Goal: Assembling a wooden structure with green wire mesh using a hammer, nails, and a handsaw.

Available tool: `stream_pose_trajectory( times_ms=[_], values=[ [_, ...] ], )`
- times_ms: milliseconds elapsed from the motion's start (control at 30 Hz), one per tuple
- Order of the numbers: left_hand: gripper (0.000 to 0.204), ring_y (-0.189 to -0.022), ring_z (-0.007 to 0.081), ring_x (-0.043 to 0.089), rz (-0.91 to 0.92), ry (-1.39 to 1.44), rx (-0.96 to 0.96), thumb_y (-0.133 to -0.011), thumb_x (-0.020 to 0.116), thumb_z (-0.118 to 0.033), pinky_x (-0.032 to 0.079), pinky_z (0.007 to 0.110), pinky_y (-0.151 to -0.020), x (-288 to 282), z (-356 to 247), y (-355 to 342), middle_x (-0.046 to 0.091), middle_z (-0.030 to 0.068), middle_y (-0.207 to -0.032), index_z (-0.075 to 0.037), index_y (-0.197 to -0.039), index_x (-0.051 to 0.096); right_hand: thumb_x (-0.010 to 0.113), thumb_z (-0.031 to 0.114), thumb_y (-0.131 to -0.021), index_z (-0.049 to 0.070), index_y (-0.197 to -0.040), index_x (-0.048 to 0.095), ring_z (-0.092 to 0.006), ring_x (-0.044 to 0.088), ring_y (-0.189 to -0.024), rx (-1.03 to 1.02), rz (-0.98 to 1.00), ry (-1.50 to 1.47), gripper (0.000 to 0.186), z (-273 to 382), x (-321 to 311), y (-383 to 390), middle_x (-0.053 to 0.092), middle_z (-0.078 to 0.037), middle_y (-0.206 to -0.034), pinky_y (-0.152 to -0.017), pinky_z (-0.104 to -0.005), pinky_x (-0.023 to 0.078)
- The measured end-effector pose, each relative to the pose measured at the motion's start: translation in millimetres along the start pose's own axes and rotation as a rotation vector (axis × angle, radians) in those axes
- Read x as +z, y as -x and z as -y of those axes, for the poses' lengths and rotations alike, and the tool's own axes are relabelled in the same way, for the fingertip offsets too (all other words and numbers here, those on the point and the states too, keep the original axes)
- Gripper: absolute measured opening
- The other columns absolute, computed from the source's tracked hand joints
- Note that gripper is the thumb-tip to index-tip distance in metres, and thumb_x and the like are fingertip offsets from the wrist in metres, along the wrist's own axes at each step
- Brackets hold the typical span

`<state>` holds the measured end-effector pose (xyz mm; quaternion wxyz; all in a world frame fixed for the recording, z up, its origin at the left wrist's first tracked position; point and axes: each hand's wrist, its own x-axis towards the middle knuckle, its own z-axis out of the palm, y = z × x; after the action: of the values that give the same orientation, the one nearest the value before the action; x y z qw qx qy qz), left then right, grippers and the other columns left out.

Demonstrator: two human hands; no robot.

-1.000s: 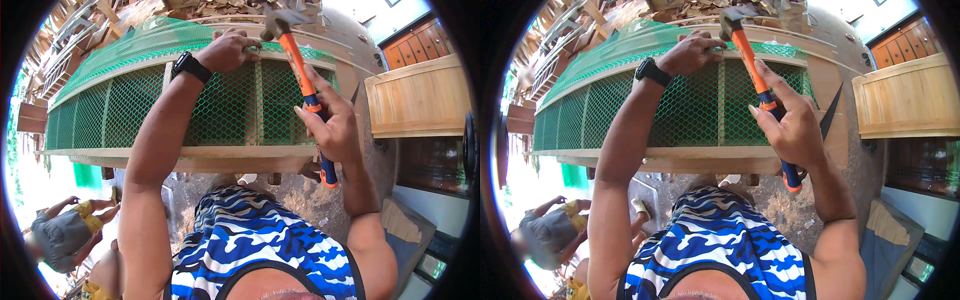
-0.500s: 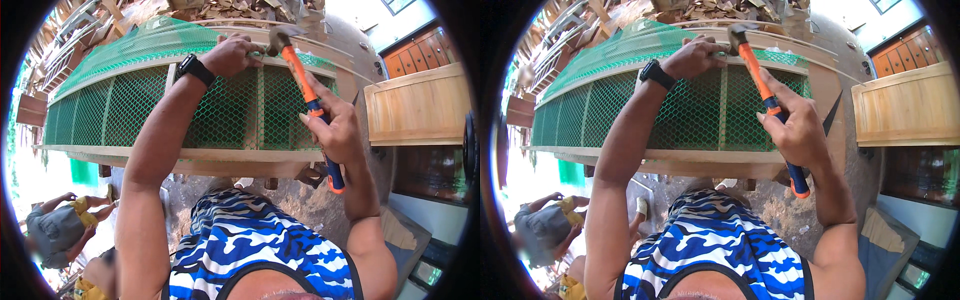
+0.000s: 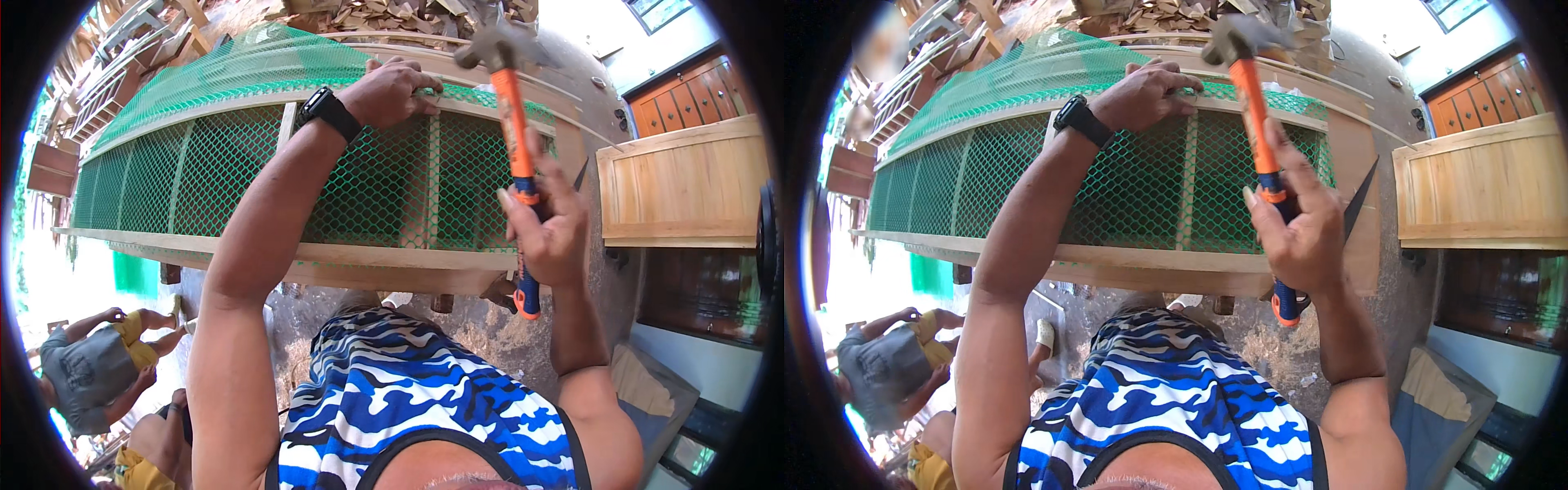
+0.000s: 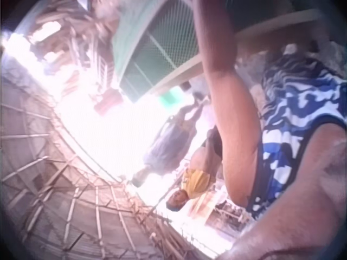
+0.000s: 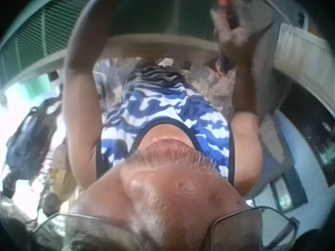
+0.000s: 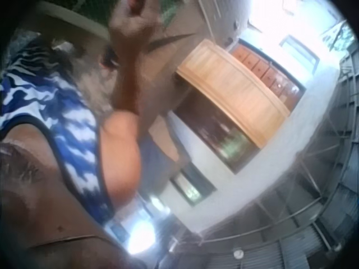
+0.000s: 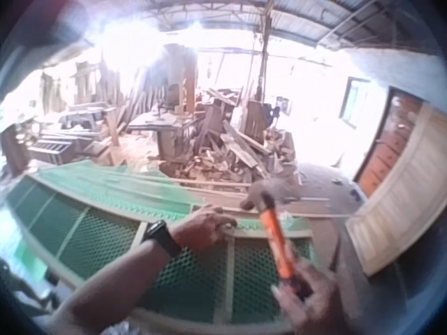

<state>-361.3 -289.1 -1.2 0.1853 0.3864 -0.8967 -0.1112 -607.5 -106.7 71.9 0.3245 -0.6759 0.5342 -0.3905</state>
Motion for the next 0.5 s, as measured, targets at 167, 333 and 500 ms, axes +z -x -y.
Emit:
stream_pose_trajectory(
  times_ms=[167,333,500],
  values=[
    [0.042,-0.116,0.0303,0.056,0.006,0.027,-0.031,-0.091,0.07,-0.037,0.036,0.05,-0.096,0,0,-1,0.063,0.009,-0.107,-0.018,-0.128,0.067,0.065,-0.002,-0.082,0.004,-0.148,0.049,-0.0088,0.057,-0.067,0.106,0.069,0.099,0.069,-1,1,0,0.072,-0.014,-0.101,-0.067,-0.0263,0.051],
    [0.045,-0.116,0.031,0.056,0.03,0.044,-0.009,-0.09,0.072,-0.04,0.037,0.051,-0.098,-2,-1,1,0.063,0.009,-0.108,-0.017,-0.129,0.067,0.064,-0.002,-0.084,0.008,-0.149,0.05,-0.006,0.049,-0.058,0.01,0.04,0.038,0.068,-1,10,-2,0.064,-0.003,-0.079,-0.055,-0.0245,0.044],
    [0.043,-0.116,0.0315,0.058,-0.004,0.015,-0.02,-0.091,0.072,-0.04,0.04,0.049,-0.098,-2,0,0,0.065,0.0126,-0.11,-0.016,-0.127,0.068,0.068,0.001,-0.083,0.007,-0.15,0.049,-0.0065,0.048,-0.059,0.179,-0.053,0.095,0.07,5,-6,5,0.064,-0.001,-0.072,-0.056,-0.0242,0.044]
  ],
)
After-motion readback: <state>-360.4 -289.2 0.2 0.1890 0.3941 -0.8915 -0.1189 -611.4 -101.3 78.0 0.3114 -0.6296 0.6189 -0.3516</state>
